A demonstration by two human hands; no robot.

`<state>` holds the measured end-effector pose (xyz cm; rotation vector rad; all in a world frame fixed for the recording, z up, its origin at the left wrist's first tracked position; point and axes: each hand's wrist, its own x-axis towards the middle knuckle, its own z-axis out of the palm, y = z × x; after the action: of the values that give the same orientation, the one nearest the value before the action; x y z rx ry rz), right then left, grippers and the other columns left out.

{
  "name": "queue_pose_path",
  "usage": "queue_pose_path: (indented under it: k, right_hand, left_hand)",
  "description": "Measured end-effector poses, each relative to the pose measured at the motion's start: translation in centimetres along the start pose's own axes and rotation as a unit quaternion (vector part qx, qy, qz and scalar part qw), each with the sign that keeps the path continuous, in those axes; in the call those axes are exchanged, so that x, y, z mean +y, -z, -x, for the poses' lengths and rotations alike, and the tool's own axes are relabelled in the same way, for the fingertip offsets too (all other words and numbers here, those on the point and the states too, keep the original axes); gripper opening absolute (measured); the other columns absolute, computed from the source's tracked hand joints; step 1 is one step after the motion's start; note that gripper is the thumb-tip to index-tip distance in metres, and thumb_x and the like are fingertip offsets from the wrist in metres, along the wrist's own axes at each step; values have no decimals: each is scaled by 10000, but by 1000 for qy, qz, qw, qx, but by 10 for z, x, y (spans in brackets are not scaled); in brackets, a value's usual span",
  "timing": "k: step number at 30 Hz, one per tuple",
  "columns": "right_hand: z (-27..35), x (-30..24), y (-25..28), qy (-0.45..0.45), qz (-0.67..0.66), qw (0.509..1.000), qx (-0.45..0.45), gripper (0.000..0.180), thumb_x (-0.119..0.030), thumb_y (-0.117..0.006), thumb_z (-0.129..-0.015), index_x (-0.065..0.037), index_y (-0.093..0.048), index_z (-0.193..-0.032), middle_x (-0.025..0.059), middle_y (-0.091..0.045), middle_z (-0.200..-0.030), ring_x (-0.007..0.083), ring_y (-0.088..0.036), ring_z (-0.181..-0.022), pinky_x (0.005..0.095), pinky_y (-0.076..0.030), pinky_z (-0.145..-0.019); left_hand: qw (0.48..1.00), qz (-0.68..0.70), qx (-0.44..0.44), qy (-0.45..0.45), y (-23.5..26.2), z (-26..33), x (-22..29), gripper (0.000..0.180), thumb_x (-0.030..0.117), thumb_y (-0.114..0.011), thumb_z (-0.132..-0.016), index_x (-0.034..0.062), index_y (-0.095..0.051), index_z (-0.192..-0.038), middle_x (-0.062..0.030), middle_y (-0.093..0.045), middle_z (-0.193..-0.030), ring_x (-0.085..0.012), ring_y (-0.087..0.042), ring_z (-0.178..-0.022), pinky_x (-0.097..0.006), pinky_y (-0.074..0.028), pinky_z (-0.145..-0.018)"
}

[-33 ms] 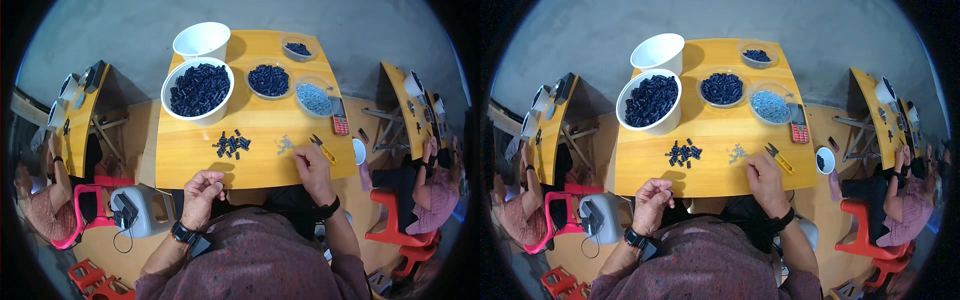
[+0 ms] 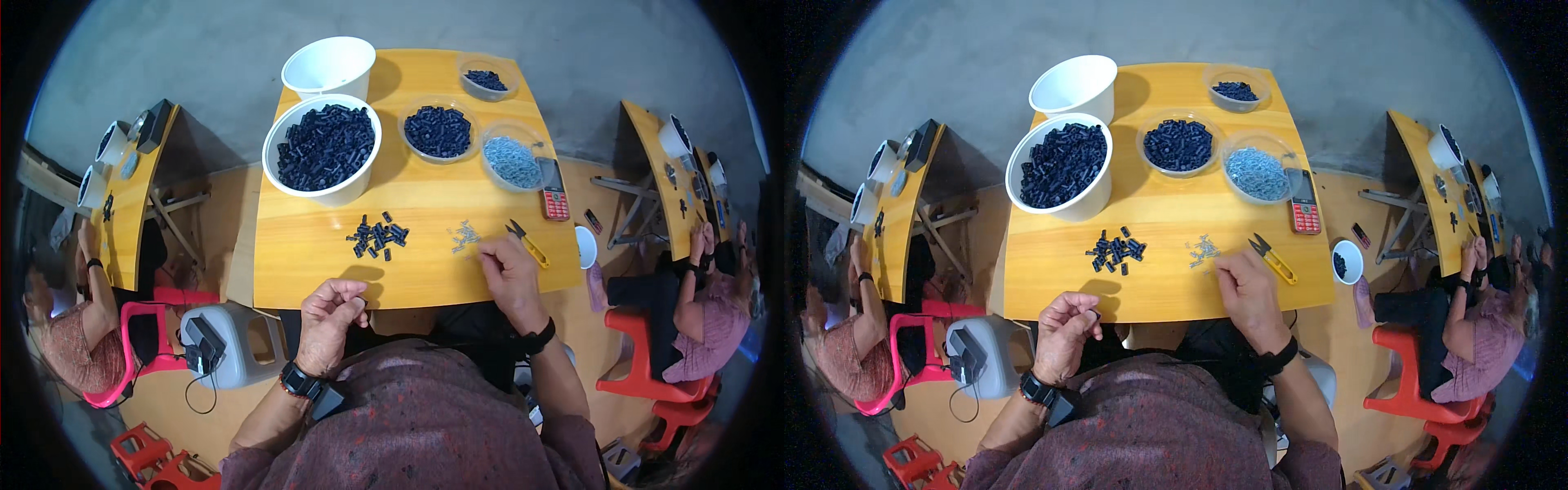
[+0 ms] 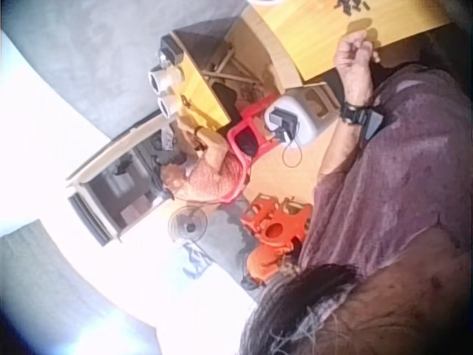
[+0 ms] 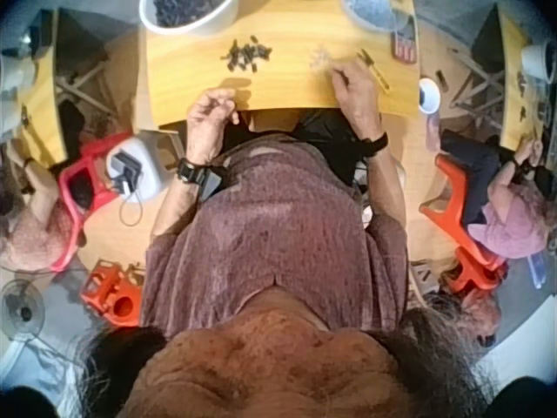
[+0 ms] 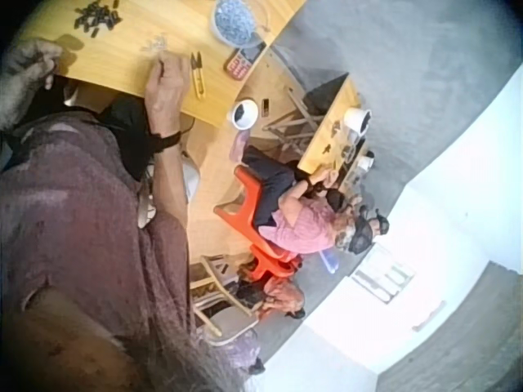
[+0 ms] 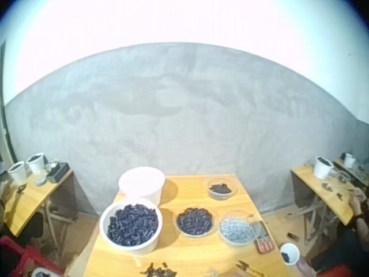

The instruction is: The person is manualy assembling small black plastic components by inserting small metal parts into them.

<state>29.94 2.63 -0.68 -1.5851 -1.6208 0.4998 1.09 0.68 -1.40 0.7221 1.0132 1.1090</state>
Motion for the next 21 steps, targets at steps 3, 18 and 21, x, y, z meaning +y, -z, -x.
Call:
queue_pose_path:
  k: [3,18,21]
  right_hand:
    - [-4,3,-3,77,-4,996,-37,57,16,-626,-846,-16,-616,-892,140,-571,-827,309,-599,-736,371,-482,-649]
    - [7,-53,-33,-166,-390,877,-227,62,-18,-624,-923,-19,-617,-984,8,-610,-904,46,-582,-703,196,-496,-605]
    - [5,-62,-49,-157,-448,849,-230,150,-33,-617,-930,-1,-632,-1076,23,-636,-848,69,-617,-717,200,-506,-618]
  left_hand:
    - [1000,-12,-20,7,-2,1,0,124,-63,-600,-893,-19,-627,-1005,-74,-653,-835,-140,-626,-655,-279,-547,-610]
    - [984,118,-78,105,-6,0,20,119,20,-596,-946,8,-597,-1064,-143,-699,-929,-201,-705,-754,-339,-608,-706]
    - [985,113,-80,102,-5,1,18,131,37,-592,-954,7,-597,-1081,-137,-698,-927,-203,-705,-763,-343,-606,-725]
